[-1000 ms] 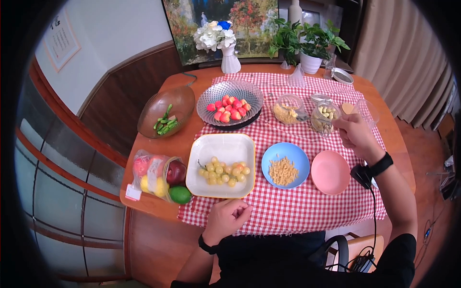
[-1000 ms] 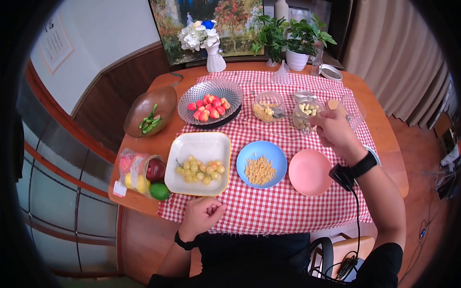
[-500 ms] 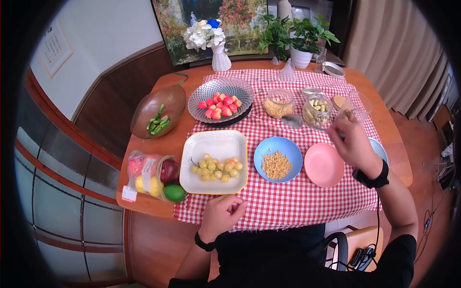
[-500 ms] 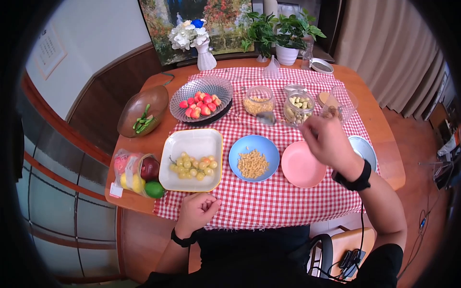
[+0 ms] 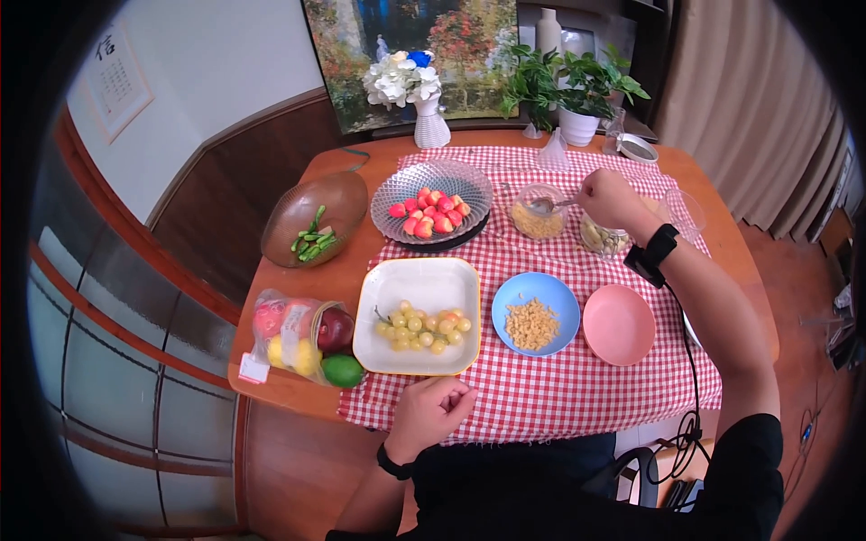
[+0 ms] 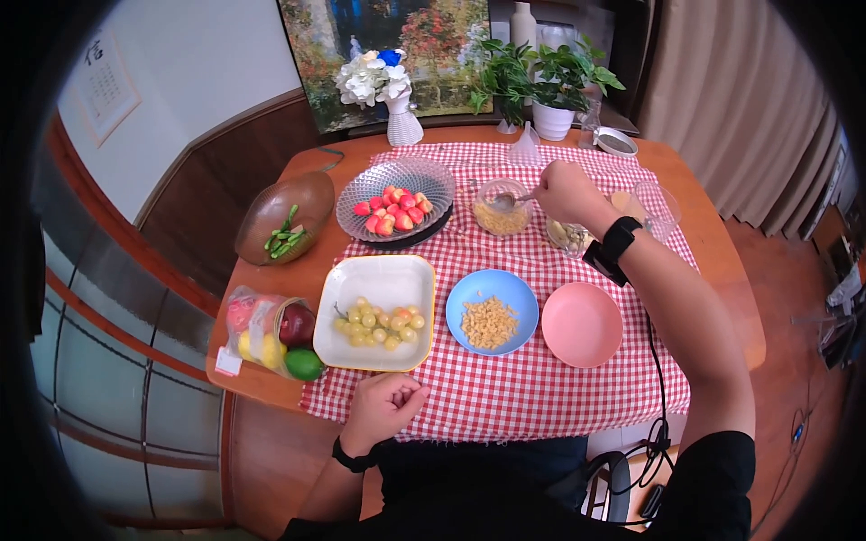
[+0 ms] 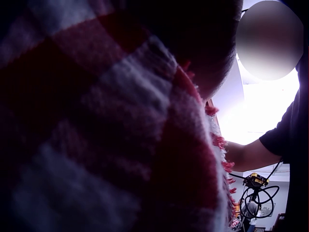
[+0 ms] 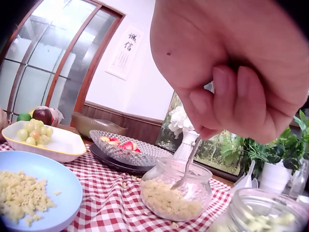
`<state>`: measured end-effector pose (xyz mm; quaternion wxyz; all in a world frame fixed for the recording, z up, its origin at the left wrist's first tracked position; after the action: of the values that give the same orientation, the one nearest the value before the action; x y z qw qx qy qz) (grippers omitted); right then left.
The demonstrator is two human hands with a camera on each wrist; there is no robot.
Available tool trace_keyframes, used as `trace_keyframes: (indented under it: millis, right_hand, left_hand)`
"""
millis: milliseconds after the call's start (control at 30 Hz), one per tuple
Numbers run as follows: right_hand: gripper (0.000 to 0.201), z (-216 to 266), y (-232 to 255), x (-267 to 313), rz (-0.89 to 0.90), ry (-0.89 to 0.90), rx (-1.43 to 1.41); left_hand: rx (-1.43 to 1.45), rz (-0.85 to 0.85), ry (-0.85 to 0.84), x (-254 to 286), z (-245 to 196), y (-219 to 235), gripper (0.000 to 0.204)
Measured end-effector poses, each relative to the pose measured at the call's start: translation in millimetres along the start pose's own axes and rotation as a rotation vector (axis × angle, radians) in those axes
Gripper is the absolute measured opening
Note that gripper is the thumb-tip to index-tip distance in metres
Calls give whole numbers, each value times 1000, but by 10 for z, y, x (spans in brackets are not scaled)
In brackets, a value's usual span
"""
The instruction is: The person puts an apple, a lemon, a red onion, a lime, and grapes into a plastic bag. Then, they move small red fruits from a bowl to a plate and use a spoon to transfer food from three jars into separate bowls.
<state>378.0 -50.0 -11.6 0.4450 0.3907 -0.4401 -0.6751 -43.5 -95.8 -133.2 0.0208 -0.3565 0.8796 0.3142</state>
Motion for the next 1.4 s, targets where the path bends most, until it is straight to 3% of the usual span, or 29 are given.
trace_keyframes:
  millis: [100,200,267,400,467,700,867,1400]
  right_hand:
    - [21,7,-123,-126,49,21,19]
    - [23,15,-161,-159,138,-135,-165]
    - [24,23,-166,-144,156,-349,-387]
    - [21,-66,-201,-94,150,-361,-548]
    - [19,-116,-207,-58,217,-408,-784]
    - [18,-100,-274,76,183,-450,-873]
    - [15,-143,-331,144,202,-458,-1118]
    - [18,-137,-139,579,89,-454,-1212]
  left_hand:
    - [-1,16,19,16,8,23,15]
    - [-17,41,29,13,4,40,14]
    - [-25,46,27,12,1,43,14]
    - [-14,47,29,10,1,48,14]
    - [-15,54,30,5,7,34,15]
    - [4,-2,-16,-5,8,10,17]
    - [-4,5,-4,2,22,4,16]
    - [-21,11,22,-1,-22,-3,16]
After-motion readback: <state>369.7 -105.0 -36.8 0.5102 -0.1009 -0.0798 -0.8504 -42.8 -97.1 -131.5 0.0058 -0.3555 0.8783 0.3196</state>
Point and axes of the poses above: each hand's wrist, its own x-axis away from the middle knuckle, its own y-axis out of the back of the hand, z = x × y, the point moved 1 cm from there along -x, towards the middle knuckle, and after that the axes turned 8 degrees about z, right-handed, at the moved point
